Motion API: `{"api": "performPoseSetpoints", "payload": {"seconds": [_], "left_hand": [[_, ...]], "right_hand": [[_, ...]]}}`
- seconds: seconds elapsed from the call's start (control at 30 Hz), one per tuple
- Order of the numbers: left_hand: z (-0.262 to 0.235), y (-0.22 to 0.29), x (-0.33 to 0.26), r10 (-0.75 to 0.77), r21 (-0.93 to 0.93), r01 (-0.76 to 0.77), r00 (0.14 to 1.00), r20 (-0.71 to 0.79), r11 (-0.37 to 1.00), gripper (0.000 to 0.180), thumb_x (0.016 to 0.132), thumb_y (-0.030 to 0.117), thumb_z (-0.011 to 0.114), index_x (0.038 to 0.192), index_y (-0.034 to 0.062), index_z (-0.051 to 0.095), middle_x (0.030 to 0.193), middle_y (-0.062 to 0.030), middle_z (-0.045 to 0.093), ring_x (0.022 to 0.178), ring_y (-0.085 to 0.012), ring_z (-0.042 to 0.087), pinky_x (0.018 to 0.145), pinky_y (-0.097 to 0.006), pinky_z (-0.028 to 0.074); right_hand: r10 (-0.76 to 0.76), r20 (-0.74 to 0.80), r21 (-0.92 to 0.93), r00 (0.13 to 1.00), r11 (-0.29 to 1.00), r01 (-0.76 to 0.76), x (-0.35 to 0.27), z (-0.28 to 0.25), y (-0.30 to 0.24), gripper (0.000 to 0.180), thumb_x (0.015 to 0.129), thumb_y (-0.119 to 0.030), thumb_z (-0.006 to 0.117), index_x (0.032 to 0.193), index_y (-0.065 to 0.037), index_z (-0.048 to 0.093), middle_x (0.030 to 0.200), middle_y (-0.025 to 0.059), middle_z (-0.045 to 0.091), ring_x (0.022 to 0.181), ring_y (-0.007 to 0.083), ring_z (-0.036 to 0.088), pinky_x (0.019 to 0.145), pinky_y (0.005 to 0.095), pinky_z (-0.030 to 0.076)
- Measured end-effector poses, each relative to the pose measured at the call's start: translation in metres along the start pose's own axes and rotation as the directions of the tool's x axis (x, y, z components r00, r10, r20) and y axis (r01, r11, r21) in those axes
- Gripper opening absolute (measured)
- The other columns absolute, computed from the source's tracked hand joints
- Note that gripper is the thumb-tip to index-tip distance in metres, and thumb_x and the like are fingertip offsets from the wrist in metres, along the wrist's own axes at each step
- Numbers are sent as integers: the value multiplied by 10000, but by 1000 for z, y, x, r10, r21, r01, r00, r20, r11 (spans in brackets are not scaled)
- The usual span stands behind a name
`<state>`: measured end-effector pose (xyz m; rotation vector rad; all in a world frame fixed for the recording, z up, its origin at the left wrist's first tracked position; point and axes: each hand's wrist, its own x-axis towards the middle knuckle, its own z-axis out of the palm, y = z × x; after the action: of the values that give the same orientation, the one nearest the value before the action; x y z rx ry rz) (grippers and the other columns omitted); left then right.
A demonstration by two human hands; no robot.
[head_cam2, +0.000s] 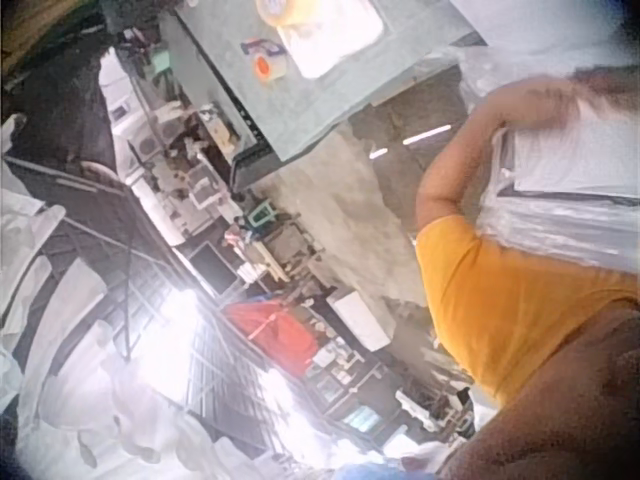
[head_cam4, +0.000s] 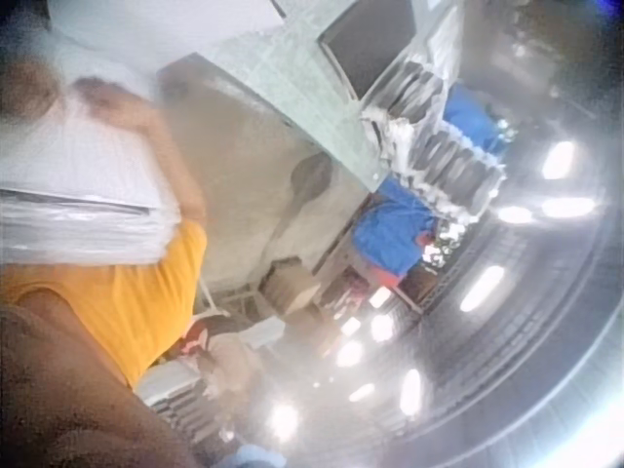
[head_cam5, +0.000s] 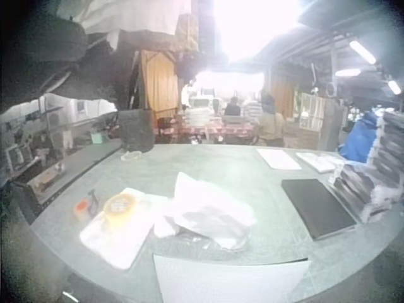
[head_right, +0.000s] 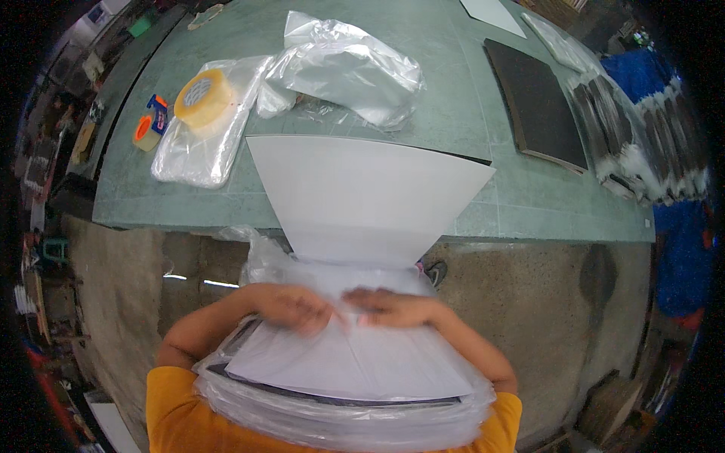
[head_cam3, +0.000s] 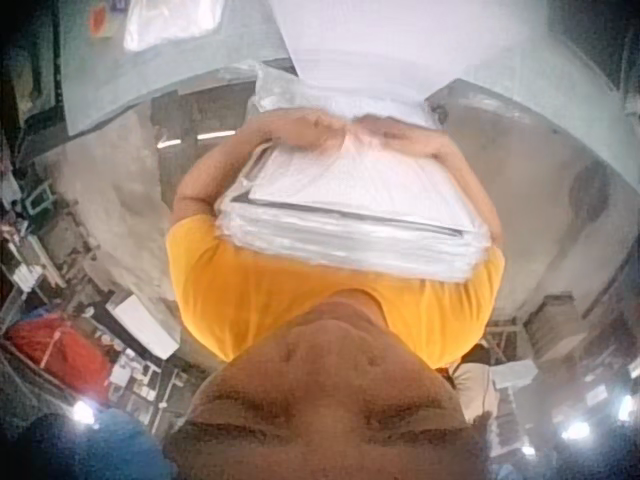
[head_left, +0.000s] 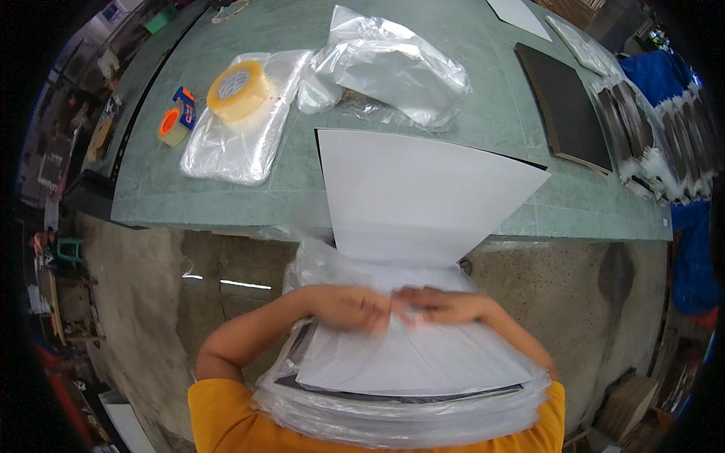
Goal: The person wraps individual black folders in plastic film, smoothing the plastic over the folders by hand.
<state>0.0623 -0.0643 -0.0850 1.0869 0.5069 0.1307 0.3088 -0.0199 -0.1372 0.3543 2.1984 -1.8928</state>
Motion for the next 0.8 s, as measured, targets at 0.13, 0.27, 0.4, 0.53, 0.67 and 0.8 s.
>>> {"api": "performPoseSetpoints", "payload": {"seconds": [0.13, 0.27, 0.4, 0.53, 0.67, 0.8], "left_hand": [[-74, -162, 34, 197, 547, 220, 774, -602, 808, 215, 813, 188, 511, 934, 20, 569, 700, -77, 519, 628, -108, 456, 593, -266, 410], [-49, -21, 63, 181, 369, 50, 807, -563, 928, 290, 843, 269, 513, 991, 20, 535, 879, -57, 564, 796, -108, 491, 714, -265, 410], [-34, 92, 32, 433, 178, -414, 679, -593, 893, 313, 860, 248, 484, 1100, 47, 479, 924, -22, 530, 847, -92, 484, 750, -250, 398], [-40, 79, 16, 459, 266, -392, 566, -685, 881, 261, 844, 196, 509, 1052, 39, 501, 882, -20, 537, 816, -69, 487, 705, -219, 397], [-43, 50, 23, 299, 186, -246, 592, -749, 951, 170, 810, 173, 573, 887, 24, 549, 731, 5, 545, 713, -62, 493, 679, -201, 400], [-50, 53, 16, 384, 372, -148, 590, -711, 916, 132, 773, 141, 612, 753, 19, 567, 660, 31, 532, 619, -30, 450, 573, -186, 370]], "right_hand": [[412, -90, -33, 907, 909, -416, 14, -9, 74, 719, 822, -543, 371, 1271, 14, 300, 1331, 200, 258, 1247, 292, 227, 1016, 375, 170], [226, -60, -83, 972, 970, -230, 32, -40, 1, 712, 794, -518, 468, 1236, 28, 353, 1266, 202, 361, 1191, 274, 332, 951, 362, 300], [24, -537, 351, 843, 915, 198, 34, -61, -71, 360, 773, -300, 606, 963, 2, 558, 888, 72, 577, 841, 140, 525, 758, 266, 419], [35, -636, 441, 771, 836, 326, 18, -66, -82, 213, 735, -152, 662, 871, -12, 577, 768, -2, 588, 725, 74, 522, 699, 227, 412], [50, -466, 342, 884, 931, 128, 14, -56, -65, 199, 715, -107, 671, 862, -9, 579, 768, 8, 591, 722, 82, 528, 685, 241, 425], [88, -506, 421, 858, 894, 156, 4, -52, -63, 188, 712, -106, 672, 842, -6, 579, 746, 17, 587, 715, 87, 531, 655, 242, 432]]}}
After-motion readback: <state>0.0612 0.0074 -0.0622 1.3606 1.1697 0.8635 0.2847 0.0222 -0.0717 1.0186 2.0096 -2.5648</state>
